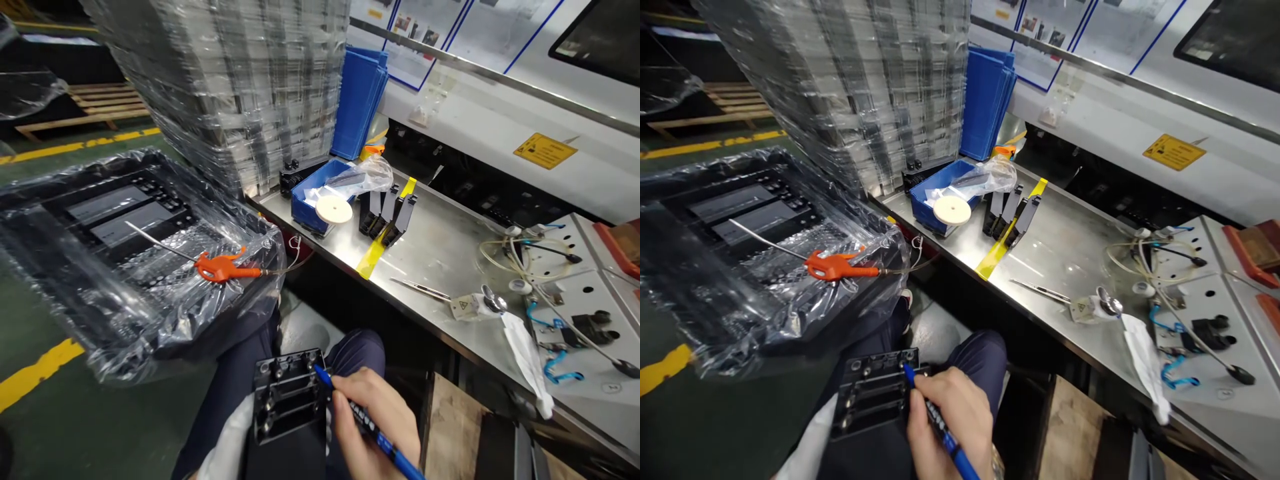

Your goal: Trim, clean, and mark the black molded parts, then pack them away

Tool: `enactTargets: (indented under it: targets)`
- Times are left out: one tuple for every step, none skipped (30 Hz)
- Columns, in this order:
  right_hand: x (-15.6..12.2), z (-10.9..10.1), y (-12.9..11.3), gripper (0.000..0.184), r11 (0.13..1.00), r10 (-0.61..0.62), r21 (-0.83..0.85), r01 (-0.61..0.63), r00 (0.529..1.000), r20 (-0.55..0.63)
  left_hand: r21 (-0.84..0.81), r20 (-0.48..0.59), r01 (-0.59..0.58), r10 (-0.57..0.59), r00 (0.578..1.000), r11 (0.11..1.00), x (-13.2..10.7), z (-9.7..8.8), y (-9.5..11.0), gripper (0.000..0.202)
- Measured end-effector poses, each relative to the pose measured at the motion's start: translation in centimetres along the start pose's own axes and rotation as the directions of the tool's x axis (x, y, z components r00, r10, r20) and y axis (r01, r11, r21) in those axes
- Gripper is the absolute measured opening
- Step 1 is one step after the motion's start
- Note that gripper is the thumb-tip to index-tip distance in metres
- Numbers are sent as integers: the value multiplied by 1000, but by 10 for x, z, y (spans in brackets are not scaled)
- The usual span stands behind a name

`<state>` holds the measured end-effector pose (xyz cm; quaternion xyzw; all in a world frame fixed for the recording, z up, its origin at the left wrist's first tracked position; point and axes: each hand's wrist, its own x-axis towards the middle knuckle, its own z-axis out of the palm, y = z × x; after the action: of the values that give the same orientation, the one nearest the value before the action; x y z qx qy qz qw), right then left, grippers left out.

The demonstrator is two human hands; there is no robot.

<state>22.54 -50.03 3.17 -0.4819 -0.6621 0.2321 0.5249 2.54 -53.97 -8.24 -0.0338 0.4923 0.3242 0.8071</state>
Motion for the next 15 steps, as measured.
enactTargets:
  targets:
    - [0, 1, 0, 22, 1000, 3, 8, -3, 1000, 7, 4, 26, 1, -1, 1000, 1000, 0, 2, 1, 52]
    - [0, 1, 1, 23, 1000, 8, 16, -8, 1000, 19, 8, 54, -17, 16, 998, 1000, -2, 5, 2, 52]
    - [0, 1, 1, 23, 1000, 13, 22, -14, 999, 34, 8, 80, -37, 36, 996, 999, -3, 9, 3, 52]
    - [1, 1, 2, 23, 999, 18, 26, -20, 999, 48, -1, 103, -45, 45, 994, 999, -5, 13, 4, 51]
    - [1, 1, 2, 23, 999, 21, 28, -23, 998, 59, -19, 123, -31, 33, 992, 999, -7, 17, 5, 52]
    - [1, 1, 2, 23, 999, 20, 27, -22, 998, 63, -45, 144, 11, -4, 990, 999, -9, 20, 6, 54]
    - [1, 1, 2, 23, 999, 16, 28, -18, 998, 64, -75, 173, 76, -62, 983, 994, -11, 23, 6, 57]
    - [1, 2, 1, 23, 999, 8, 30, -10, 998, 60, -101, 209, 147, -123, 970, 984, -12, 26, 7, 59]
    - [2, 3, 0, 22, 999, -1, 32, 0, 998, 56, -117, 249, 202, -168, 954, 972, -12, 29, 7, 61]
    - [2, 5, 0, 22, 999, -11, 34, 9, 998, 54, -121, 288, 228, -186, 940, 966, -13, 31, 8, 61]
    - [3, 6, -1, 22, 999, -18, 39, 16, 998, 58, -121, 324, 227, -178, 929, 966, -13, 34, 9, 59]
    - [4, 8, -2, 22, 999, -24, 46, 21, 997, 68, -121, 357, 206, -151, 922, 971, -13, 37, 10, 58]
    - [5, 9, -2, 23, 998, -34, 56, 29, 996, 83, -124, 389, 176, -116, 914, 977, -13, 40, 11, 57]
    - [6, 11, -2, 24, 997, -46, 65, 39, 993, 109, -131, 414, 152, -85, 906, 980, -13, 43, 12, 56]
    - [6, 12, -2, 25, 996, -57, 71, 48, 989, 136, -142, 432, 139, -65, 900, 980, -13, 46, 13, 54]
